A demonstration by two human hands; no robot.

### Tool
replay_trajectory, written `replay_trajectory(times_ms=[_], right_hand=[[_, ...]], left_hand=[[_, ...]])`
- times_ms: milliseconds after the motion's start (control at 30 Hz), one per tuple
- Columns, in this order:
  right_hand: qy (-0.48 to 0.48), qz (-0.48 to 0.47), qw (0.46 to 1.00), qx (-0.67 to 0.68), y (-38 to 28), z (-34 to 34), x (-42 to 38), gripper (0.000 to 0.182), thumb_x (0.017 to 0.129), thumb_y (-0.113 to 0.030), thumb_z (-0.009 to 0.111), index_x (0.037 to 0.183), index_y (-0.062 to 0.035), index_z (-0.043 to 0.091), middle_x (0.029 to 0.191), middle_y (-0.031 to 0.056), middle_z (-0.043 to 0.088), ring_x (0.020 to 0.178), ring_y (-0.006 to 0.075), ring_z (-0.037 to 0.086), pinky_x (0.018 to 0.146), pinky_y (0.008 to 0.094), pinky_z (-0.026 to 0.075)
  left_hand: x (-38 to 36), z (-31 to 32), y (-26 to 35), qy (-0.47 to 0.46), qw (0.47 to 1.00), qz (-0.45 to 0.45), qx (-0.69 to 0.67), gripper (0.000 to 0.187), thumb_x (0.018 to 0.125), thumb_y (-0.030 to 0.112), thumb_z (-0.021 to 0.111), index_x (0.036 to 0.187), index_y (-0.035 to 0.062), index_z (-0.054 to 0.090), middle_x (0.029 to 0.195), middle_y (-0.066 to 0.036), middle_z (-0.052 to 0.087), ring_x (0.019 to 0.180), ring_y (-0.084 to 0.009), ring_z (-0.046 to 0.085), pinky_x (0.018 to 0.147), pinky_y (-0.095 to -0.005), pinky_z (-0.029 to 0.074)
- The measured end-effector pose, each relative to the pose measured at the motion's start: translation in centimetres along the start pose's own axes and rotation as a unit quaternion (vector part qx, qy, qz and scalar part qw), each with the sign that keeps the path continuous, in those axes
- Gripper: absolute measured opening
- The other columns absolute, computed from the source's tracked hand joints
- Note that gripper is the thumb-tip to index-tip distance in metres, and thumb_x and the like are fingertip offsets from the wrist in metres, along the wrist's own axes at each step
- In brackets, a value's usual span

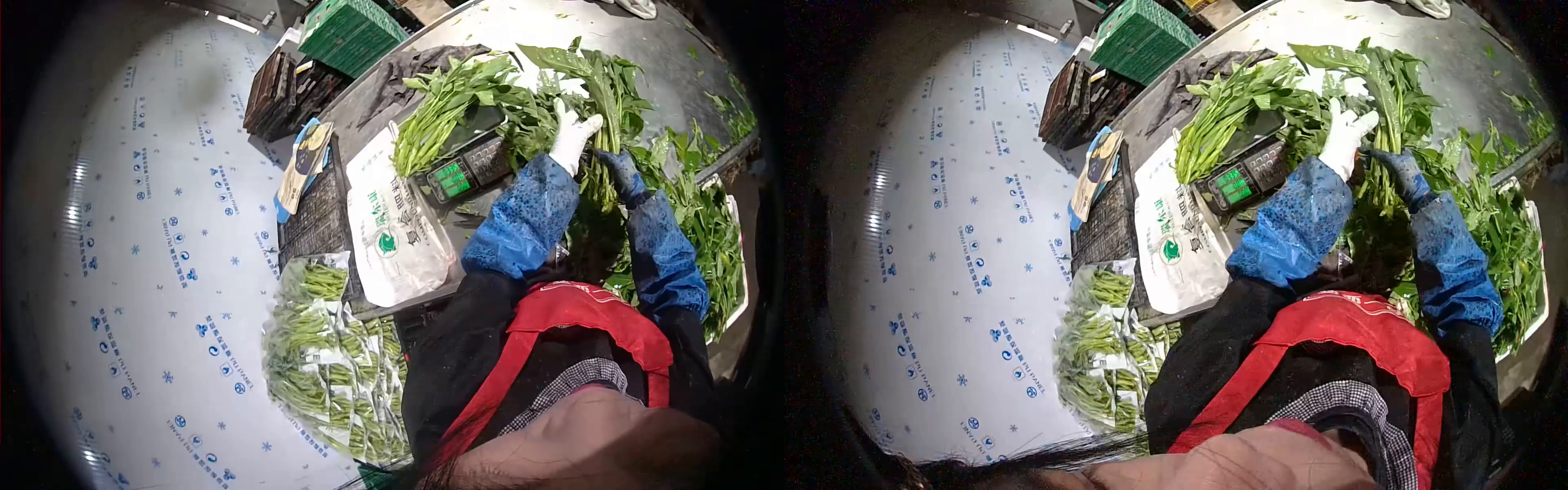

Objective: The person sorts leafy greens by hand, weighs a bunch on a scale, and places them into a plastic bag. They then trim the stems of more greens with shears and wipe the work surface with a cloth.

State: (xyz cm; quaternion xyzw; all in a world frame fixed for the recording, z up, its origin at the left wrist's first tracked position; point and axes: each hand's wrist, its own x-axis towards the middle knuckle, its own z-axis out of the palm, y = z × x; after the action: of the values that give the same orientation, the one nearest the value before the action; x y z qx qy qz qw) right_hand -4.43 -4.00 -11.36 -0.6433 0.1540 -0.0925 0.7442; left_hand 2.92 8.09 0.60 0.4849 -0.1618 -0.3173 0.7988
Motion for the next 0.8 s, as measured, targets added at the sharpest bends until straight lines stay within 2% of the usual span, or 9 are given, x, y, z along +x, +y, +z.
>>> replay_trajectory(times_ms=[100, 133, 167, 233, 267, 433, 533, 667, 800], right_hand=[[-0.048, 0.039, 0.987, 0.149, -0.1, 1.3, 0.4, 0.031, 0.085, -0.021, 0.049, 0.111, -0.0048, 0.054, 0.098, 0.0092, 0.061, 0.085, 0.0156, 0.058, 0.078, 0.0286, 0.045], [-0.048, 0.080, 0.983, 0.160, -0.4, 2.0, -0.1, 0.032, 0.083, -0.021, 0.051, 0.111, -0.0049, 0.054, 0.097, 0.0087, 0.061, 0.084, 0.0156, 0.058, 0.077, 0.0290, 0.046], [-0.044, 0.138, 0.976, 0.162, -0.5, 3.1, -0.6, 0.033, 0.082, -0.021, 0.054, 0.111, -0.0049, 0.054, 0.097, 0.0082, 0.061, 0.083, 0.0155, 0.058, 0.075, 0.0293, 0.046], [-0.035, 0.243, 0.956, 0.162, -1.5, 4.7, -1.6, 0.035, 0.080, -0.020, 0.059, 0.111, -0.0050, 0.053, 0.095, 0.0071, 0.061, 0.081, 0.0154, 0.059, 0.072, 0.0301, 0.048], [-0.045, 0.166, 0.967, 0.189, 2.7, 4.1, -0.4, 0.037, 0.076, -0.018, 0.065, 0.109, -0.0048, 0.054, 0.093, 0.0068, 0.061, 0.080, 0.0159, 0.059, 0.070, 0.0312, 0.048], [0.001, 0.147, 0.972, 0.185, 0.7, 4.8, -2.3, 0.043, 0.068, -0.008, 0.070, 0.108, -0.0020, 0.053, 0.095, 0.0099, 0.060, 0.083, 0.0206, 0.058, 0.071, 0.0335, 0.048], [0.035, 0.141, 0.976, 0.164, 0.4, 4.2, -3.2, 0.043, 0.069, -0.008, 0.069, 0.108, -0.0004, 0.052, 0.095, 0.0099, 0.060, 0.083, 0.0196, 0.058, 0.072, 0.0331, 0.048], [0.013, 0.141, 0.963, 0.229, 1.7, 3.2, -3.8, 0.039, 0.074, -0.012, 0.065, 0.109, -0.0004, 0.052, 0.095, 0.0097, 0.061, 0.080, 0.0188, 0.059, 0.070, 0.0317, 0.048], [-0.027, 0.150, 0.966, 0.210, 1.3, 1.6, -3.7, 0.031, 0.080, -0.015, 0.058, 0.107, -0.0015, 0.050, 0.087, 0.0077, 0.060, 0.072, 0.0154, 0.058, 0.058, 0.0274, 0.047]], left_hand=[[-3.1, -3.3, -2.0, 0.028, 0.988, -0.105, 0.106, 0.088, 0.072, 0.017, 0.066, 0.135, -0.0016, 0.007, 0.124, -0.018, 0.039, 0.109, -0.0238, 0.041, 0.093, -0.0330, 0.033], [-3.8, -4.0, -1.9, -0.066, 0.984, -0.092, 0.137, 0.074, 0.073, 0.018, 0.065, 0.131, -0.0028, 0.024, 0.122, -0.015, 0.042, 0.106, -0.0220, 0.043, 0.092, -0.0319, 0.034], [-5.5, -4.2, -2.6, 0.017, 0.976, -0.142, 0.166, 0.055, 0.076, 0.014, 0.062, 0.123, -0.0024, 0.039, 0.114, -0.010, 0.050, 0.099, -0.0174, 0.048, 0.087, -0.0286, 0.038], [-5.5, -7.1, -5.9, -0.033, 0.987, -0.145, 0.060, 0.040, 0.078, 0.009, 0.058, 0.115, -0.0013, 0.047, 0.105, -0.007, 0.055, 0.095, -0.0159, 0.050, 0.086, -0.0277, 0.038], [-5.1, -8.3, -7.7, -0.039, 0.993, -0.087, 0.065, 0.034, 0.078, 0.005, 0.056, 0.111, 0.0002, 0.050, 0.101, -0.005, 0.057, 0.090, -0.0145, 0.052, 0.085, -0.0266, 0.039], [-5.6, -9.3, -7.7, 0.008, 0.995, -0.092, 0.034, 0.026, 0.079, 0.010, 0.056, 0.104, 0.0024, 0.055, 0.094, -0.002, 0.058, 0.087, -0.0113, 0.052, 0.079, -0.0238, 0.040], [-5.7, -8.0, -5.4, 0.095, 0.966, -0.222, 0.096, 0.030, 0.082, 0.021, 0.055, 0.108, 0.0069, 0.052, 0.093, 0.000, 0.057, 0.090, -0.0098, 0.051, 0.077, -0.0223, 0.040], [-6.1, -5.7, -5.3, -0.061, 0.974, -0.132, 0.176, 0.062, 0.068, 0.003, 0.068, 0.123, 0.0011, 0.040, 0.105, -0.005, 0.055, 0.092, -0.0141, 0.052, 0.081, -0.0280, 0.042], [-4.4, -7.8, -8.0, -0.098, 0.984, -0.122, 0.086, 0.050, 0.069, 0.000, 0.061, 0.116, 0.0028, 0.045, 0.093, -0.004, 0.056, 0.082, -0.0138, 0.054, 0.077, -0.0267, 0.045]])
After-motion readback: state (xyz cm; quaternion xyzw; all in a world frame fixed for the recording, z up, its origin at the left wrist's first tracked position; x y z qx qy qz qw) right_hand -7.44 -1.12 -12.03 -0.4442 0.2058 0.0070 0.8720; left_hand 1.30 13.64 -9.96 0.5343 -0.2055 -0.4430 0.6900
